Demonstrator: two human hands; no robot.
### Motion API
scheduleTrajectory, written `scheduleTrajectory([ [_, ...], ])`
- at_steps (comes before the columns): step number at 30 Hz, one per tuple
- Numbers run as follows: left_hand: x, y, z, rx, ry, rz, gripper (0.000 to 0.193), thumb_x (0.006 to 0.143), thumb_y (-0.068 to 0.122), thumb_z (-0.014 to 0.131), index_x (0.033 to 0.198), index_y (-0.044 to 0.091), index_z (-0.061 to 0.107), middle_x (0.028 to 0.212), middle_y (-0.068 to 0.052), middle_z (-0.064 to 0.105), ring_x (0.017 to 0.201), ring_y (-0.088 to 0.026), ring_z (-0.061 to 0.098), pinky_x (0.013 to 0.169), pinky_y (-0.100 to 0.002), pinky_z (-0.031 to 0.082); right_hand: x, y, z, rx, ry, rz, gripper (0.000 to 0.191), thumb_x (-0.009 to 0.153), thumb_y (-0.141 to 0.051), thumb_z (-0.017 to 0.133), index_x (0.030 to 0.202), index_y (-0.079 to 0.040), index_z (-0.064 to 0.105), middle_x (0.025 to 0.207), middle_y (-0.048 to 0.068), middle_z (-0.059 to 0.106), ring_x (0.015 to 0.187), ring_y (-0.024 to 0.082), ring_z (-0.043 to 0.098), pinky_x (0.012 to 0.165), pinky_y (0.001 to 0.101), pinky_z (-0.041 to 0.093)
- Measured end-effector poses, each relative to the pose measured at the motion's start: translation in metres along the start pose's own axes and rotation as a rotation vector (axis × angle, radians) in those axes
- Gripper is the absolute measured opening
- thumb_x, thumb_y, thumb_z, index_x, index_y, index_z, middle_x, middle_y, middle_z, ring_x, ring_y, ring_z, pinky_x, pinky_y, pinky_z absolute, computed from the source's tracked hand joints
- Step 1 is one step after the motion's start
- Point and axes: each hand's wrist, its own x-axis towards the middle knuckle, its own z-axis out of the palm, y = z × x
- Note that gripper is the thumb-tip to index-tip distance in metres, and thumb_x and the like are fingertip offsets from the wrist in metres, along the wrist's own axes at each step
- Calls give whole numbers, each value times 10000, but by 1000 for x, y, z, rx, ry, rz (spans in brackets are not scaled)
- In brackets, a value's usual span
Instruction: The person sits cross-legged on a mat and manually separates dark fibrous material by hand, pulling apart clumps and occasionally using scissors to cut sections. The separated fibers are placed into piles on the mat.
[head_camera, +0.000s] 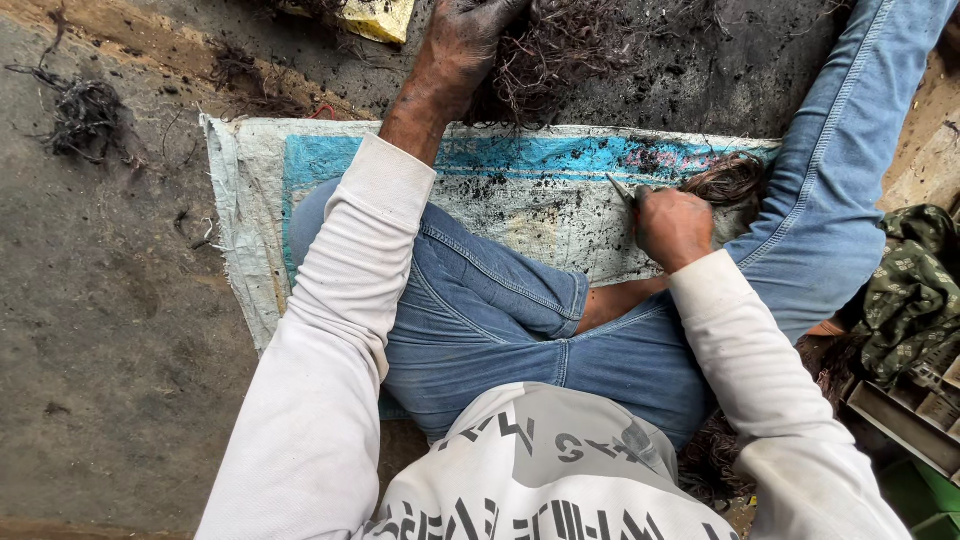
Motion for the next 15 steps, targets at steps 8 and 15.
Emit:
scheduleTrajectory([
  [8,0,-3,2,849,4,418,645,928,-156,656,1458,205,590,1284,-96,675,1174,-303,681,981,-403,624,-33,12,-62,874,320,-282,346,886,-107,789,1189,-32,641,945,114,756,811,185,743,684,319,587],
  [15,-5,4,11,1035,-33,566,672,829,-123,679,1430,170,609,1266,-103,674,1172,-303,648,1001,-460,590,-16,-28,-88,1529,453,-567,364,1000,-84,788,1312,-31,608,1216,94,718,1063,164,722,925,299,628],
])
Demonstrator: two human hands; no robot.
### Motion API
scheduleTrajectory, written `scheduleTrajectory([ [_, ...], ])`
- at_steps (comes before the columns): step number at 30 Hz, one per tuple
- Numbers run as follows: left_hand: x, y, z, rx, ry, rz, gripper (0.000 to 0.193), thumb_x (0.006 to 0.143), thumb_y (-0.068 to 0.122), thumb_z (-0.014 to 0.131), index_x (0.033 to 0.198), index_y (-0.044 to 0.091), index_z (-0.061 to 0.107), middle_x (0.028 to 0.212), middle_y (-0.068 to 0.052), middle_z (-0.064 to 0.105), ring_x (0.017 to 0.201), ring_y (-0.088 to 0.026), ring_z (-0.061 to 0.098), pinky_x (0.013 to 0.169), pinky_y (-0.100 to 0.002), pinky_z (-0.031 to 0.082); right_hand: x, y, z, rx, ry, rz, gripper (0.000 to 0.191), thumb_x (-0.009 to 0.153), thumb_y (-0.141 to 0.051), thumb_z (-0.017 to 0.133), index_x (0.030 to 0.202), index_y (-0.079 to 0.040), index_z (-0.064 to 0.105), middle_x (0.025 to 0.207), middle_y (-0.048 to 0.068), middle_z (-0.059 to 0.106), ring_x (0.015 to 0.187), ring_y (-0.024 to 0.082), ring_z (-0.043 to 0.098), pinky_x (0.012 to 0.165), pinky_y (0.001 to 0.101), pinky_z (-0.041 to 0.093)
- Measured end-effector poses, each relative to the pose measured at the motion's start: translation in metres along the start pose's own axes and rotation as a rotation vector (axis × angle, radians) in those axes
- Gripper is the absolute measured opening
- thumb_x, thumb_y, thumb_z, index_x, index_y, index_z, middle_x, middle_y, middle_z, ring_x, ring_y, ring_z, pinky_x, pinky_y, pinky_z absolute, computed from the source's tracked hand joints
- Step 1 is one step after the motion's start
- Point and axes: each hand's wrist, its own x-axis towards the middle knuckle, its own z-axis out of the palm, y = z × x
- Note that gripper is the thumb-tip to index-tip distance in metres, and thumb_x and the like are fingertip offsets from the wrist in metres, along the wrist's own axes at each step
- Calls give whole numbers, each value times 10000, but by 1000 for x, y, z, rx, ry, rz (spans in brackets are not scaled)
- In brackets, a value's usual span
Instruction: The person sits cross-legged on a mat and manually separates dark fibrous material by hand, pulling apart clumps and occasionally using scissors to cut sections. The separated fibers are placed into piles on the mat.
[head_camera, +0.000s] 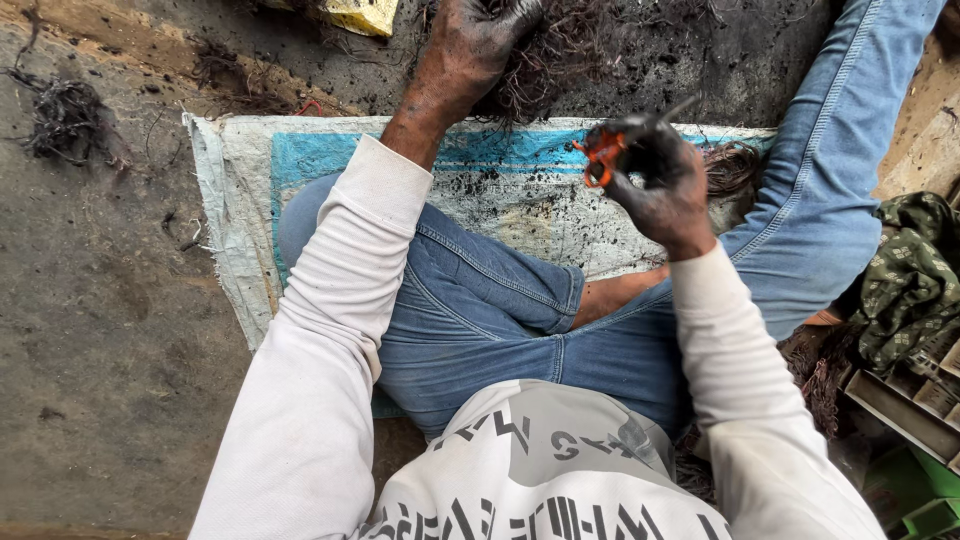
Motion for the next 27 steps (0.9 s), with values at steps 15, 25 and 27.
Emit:
scheduleTrajectory([
  [15,7,7,-12,-367,3,-113,518,984,-69,606,1425,201,644,1300,-82,672,1171,-307,669,993,-396,610,20,12,28,363,166,60,471,969,-41,823,1374,-37,583,1252,114,698,970,145,696,729,250,586],
  [25,14,9,-13,-804,-49,-315,234,1112,96,601,1317,164,691,1198,-63,740,1094,-228,750,943,-348,639,19,4,38,663,312,-6,396,1013,0,810,1356,-58,620,1148,106,696,896,143,661,704,231,545],
  [27,14,11,-10,-1046,-56,-460,180,1142,105,608,1286,155,705,1170,-51,769,1090,-224,776,953,-356,648,18,3,33,597,323,18,377,1037,8,801,1367,-13,621,1187,123,691,981,164,675,820,253,572],
])
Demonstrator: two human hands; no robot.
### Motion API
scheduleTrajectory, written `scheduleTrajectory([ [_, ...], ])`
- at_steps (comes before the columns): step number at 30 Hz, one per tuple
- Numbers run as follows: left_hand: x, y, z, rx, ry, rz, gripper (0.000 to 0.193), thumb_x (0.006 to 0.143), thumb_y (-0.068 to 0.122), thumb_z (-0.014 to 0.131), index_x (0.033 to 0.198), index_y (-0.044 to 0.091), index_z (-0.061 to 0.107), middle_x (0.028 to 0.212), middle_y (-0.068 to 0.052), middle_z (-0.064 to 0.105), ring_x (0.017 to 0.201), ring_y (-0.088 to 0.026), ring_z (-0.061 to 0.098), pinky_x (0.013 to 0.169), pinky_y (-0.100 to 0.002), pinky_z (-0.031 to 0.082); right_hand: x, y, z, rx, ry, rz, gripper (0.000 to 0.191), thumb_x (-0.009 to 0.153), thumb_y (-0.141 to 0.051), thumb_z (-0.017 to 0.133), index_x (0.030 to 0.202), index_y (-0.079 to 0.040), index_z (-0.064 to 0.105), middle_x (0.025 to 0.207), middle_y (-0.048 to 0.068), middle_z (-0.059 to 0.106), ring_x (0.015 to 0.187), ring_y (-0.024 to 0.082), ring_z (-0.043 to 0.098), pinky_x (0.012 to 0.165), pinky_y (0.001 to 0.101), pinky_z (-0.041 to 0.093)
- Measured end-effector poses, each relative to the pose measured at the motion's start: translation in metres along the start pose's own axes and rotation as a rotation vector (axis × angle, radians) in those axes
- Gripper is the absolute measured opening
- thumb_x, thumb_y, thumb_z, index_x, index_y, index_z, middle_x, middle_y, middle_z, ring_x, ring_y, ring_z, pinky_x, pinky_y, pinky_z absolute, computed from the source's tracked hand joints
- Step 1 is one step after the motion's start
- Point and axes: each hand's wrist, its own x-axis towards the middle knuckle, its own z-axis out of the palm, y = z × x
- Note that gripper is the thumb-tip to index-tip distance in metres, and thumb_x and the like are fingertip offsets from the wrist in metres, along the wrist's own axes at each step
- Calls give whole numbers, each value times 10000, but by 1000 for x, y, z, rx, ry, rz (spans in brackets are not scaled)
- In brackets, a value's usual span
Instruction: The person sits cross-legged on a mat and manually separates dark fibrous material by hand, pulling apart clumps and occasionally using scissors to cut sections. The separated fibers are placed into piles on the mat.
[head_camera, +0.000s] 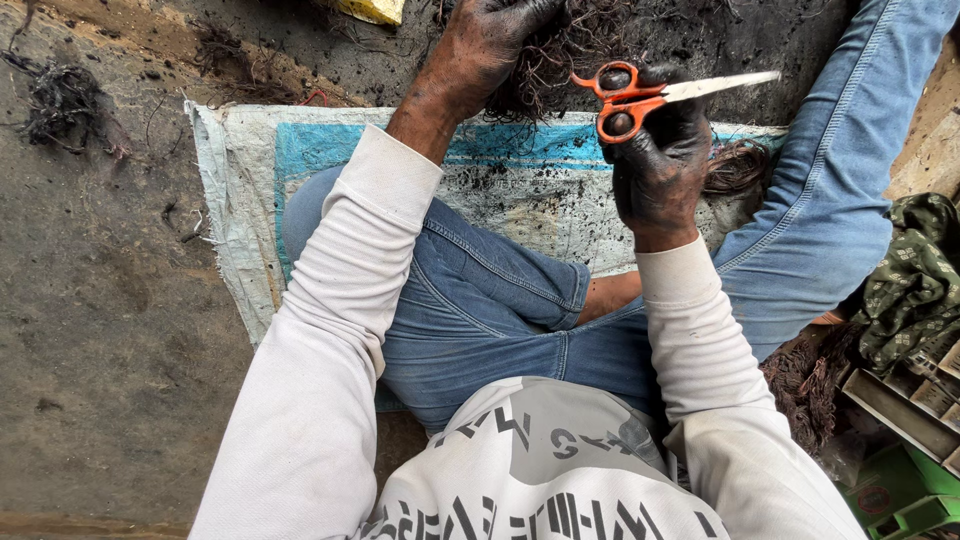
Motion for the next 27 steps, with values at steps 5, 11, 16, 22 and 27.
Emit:
scheduleTrajectory([
  [5,-3,-3,-2,506,11,255,248,1094,84,620,1329,145,671,1223,-79,705,1113,-253,716,939,-368,623,4,-11,-7,34,20,-56,467,991,-10,795,1412,-52,598,1195,119,678,963,163,684,805,256,592],
  [11,-4,-11,-1,679,38,329,401,1011,-17,653,1373,155,664,1294,-95,669,1180,-308,664,997,-401,599,13,-15,-24,245,39,-45,497,1017,40,773,1448,-62,546,1219,119,645,998,187,695,821,271,592],
  [16,-5,-28,4,730,66,343,482,939,-44,679,1376,160,657,1305,-144,653,1212,-327,635,1039,-419,569,15,-1,-25,313,12,-37,555,1003,17,735,1492,-136,520,1185,106,669,946,151,694,708,225,566],
  [22,27,-27,8,-129,63,-184,282,1061,39,711,1320,132,650,1296,-120,694,1202,-288,695,1054,-390,587,28,-14,5,-53,47,-52,291,944,-98,754,1194,-29,621,1045,58,691,939,152,667,836,276,563],
  [27,27,1,14,589,71,95,291,1024,155,615,1300,183,702,1189,-127,690,1010,-233,693,859,-353,610,40,-18,26,-467,-9,48,369,930,-78,723,1293,-41,667,994,20,712,857,93,642,746,236,544],
])
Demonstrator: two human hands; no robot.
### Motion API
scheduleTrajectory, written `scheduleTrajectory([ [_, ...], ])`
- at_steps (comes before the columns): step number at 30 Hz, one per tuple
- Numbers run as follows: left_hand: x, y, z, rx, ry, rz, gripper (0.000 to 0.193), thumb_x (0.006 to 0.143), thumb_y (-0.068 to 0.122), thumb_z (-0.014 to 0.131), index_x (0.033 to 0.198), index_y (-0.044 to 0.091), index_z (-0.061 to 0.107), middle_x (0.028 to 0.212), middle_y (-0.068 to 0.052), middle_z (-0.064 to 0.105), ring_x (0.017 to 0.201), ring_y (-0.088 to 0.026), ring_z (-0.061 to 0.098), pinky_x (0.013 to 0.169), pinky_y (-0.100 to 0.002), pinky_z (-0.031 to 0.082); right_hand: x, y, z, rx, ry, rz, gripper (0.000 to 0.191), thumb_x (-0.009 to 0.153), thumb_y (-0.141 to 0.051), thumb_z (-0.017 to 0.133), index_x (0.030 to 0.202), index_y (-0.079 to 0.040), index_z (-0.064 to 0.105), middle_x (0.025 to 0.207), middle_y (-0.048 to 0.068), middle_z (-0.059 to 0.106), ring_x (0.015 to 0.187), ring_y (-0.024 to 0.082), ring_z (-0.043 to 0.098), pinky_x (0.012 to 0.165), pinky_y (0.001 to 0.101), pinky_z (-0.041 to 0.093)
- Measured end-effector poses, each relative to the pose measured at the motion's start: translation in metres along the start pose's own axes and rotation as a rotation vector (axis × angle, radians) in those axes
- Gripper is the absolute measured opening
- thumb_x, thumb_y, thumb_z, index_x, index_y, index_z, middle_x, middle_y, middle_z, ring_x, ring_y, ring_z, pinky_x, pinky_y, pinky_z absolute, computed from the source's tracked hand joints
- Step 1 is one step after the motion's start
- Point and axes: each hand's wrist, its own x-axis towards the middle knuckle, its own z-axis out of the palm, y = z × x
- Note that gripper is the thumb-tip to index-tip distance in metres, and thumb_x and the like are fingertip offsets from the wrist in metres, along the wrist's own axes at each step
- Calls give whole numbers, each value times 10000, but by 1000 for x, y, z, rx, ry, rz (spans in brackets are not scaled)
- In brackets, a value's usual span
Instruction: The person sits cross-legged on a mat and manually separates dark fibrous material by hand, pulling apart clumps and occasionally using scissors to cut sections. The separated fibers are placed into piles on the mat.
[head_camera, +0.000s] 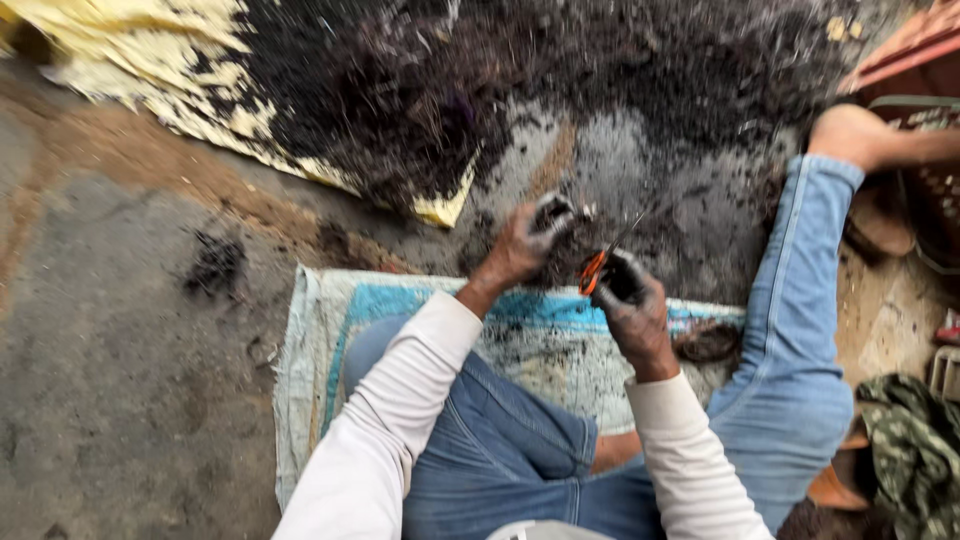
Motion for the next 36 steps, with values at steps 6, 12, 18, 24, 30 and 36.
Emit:
scheduleTrajectory([
  [6,9,8,-14,-552,-86,-469,306,1028,362,635,1232,137,679,1168,-138,703,1047,-230,682,902,-405,580,8,-7,5,-31,-45,-18,368,925,-84,756,1266,24,675,1103,76,759,953,120,693,799,243,569],
  [12,5,-8,0,-210,143,52,416,973,52,645,1366,185,628,1341,-119,630,1228,-263,638,1037,-389,583,16,-9,3,161,-61,-4,479,907,-89,755,1337,62,609,1191,115,741,1041,156,713,838,254,566],
  [18,-2,14,-17,-743,-124,-553,144,1048,267,658,1090,144,720,1067,-69,721,958,-188,684,878,-350,593,7,5,-17,653,-192,161,602,922,-19,685,1494,74,520,1178,147,690,769,106,584,641,210,468],
  [24,7,39,-40,-679,-58,-291,167,1046,325,620,1085,187,706,1070,10,681,960,-106,692,892,-286,628,9,9,-16,854,-238,215,606,972,-48,642,1535,64,449,1165,164,649,732,125,555,641,245,475],
  [30,2,36,-39,-898,-1,-349,208,996,331,721,1078,139,729,1039,6,699,996,-114,671,942,-296,571,12,13,-22,890,-278,207,602,988,-77,665,1533,57,449,1139,156,658,715,128,569,631,240,477],
  [36,5,37,-39,-806,-37,-503,196,975,323,722,1043,140,745,990,12,686,915,-112,662,863,-319,588,11,6,-33,507,-290,134,537,970,-86,684,1465,51,526,1111,131,685,917,160,670,780,269,550],
])
